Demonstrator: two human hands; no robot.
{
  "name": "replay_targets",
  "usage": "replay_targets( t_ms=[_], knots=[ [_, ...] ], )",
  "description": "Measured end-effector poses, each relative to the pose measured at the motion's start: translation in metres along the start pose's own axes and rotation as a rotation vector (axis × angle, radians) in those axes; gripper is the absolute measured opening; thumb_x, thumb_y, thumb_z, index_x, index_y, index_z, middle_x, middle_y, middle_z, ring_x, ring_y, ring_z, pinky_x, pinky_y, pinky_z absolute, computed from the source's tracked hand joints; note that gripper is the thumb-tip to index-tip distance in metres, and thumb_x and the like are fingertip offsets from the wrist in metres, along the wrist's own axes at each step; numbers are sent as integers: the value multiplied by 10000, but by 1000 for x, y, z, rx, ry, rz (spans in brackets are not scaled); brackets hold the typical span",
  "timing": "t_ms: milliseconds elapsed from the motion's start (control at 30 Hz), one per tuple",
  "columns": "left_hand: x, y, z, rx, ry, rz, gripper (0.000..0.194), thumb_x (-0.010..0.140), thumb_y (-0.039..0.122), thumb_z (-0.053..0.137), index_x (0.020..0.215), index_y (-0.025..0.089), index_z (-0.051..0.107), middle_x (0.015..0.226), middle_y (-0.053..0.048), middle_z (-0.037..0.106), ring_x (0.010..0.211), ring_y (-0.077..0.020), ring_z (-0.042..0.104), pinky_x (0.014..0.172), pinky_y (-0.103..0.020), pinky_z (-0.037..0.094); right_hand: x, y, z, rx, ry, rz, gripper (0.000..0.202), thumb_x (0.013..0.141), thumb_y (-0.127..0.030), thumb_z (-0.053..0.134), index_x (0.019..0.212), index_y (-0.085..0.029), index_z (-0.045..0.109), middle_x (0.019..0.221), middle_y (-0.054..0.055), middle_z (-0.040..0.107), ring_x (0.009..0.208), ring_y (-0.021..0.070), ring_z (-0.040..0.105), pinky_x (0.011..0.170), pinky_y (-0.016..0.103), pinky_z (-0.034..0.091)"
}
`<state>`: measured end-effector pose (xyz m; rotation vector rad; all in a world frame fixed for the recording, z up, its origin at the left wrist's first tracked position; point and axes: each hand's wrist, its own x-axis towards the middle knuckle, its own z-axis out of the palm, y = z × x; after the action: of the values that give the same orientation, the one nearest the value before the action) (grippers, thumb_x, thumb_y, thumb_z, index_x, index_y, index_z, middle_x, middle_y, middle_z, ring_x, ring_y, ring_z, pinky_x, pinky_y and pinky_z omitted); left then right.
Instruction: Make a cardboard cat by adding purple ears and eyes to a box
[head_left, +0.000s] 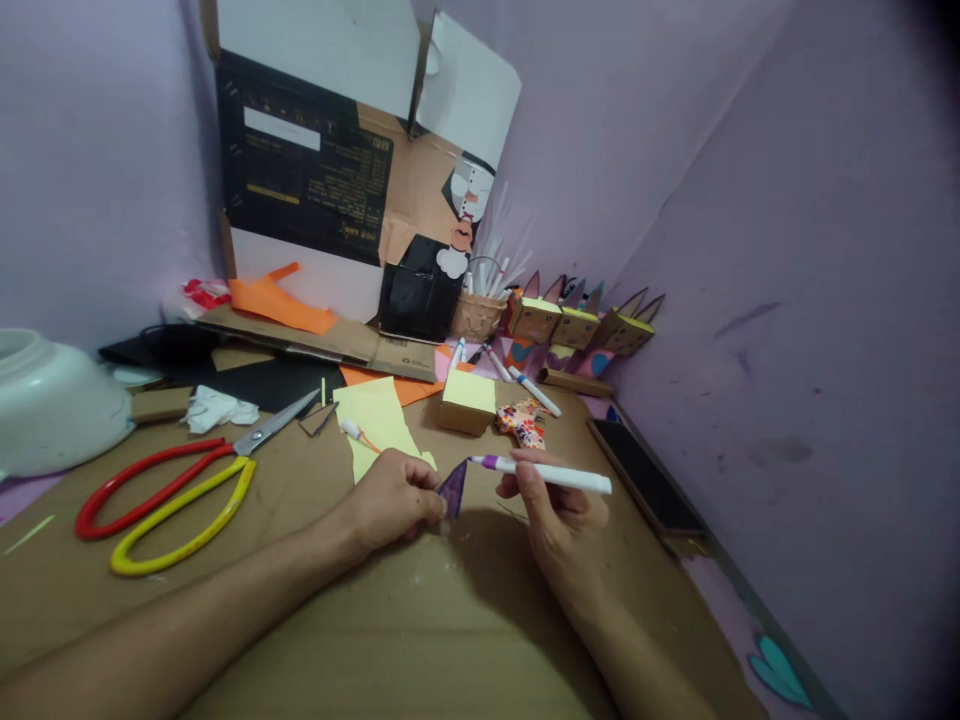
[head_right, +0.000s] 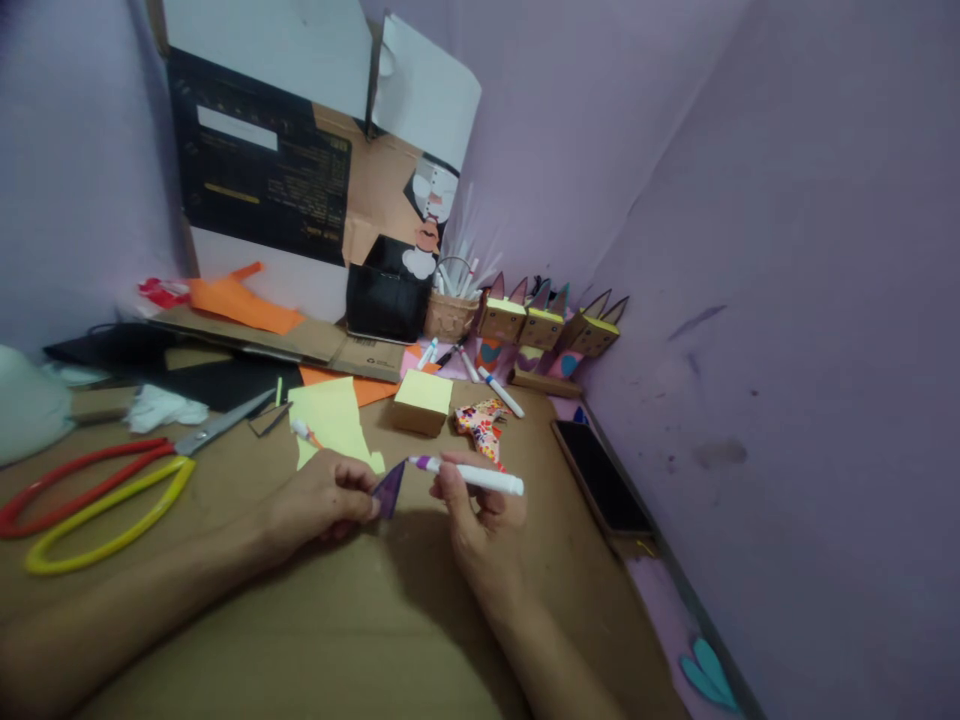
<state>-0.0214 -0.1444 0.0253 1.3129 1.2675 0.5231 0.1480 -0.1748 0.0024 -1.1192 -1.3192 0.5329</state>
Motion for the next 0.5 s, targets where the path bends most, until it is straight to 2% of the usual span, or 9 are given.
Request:
replay_targets(
  t_ms=[133,267,367,500],
  knots=[
    [3,-7,0,77,-7,39,77,572,211,542,516,166,568,350,68,413,339,-83,345,377,-216,241,2,1,-2,65,64,-14,175,854,-317,567,950,-192,642,594,-16,630,513,124,611,501,246,518],
    [1,-9,-5,219,23,144,131,610,277,600,608,163,666,498,25,539,489,-120,460,461,-227,290,1,4,-4,61,25,-1,182,872,-297,552,999,-203,642,591,-26,608,517,106,588,511,230,507],
    [-5,-1,-25,469,224,224,241,691,312,545,789,177,718,548,-4,605,536,-154,518,502,-242,327,-1,6,-5,58,-7,1,195,869,-292,561,1023,-204,640,614,-18,616,534,112,594,514,233,516],
    [-7,8,-82,679,565,269,264,714,263,496,840,186,715,833,-58,716,764,-208,623,648,-257,411,-2,4,-5,84,1,11,194,871,-301,557,1022,-212,641,638,-11,631,544,111,606,519,227,524]
  ],
)
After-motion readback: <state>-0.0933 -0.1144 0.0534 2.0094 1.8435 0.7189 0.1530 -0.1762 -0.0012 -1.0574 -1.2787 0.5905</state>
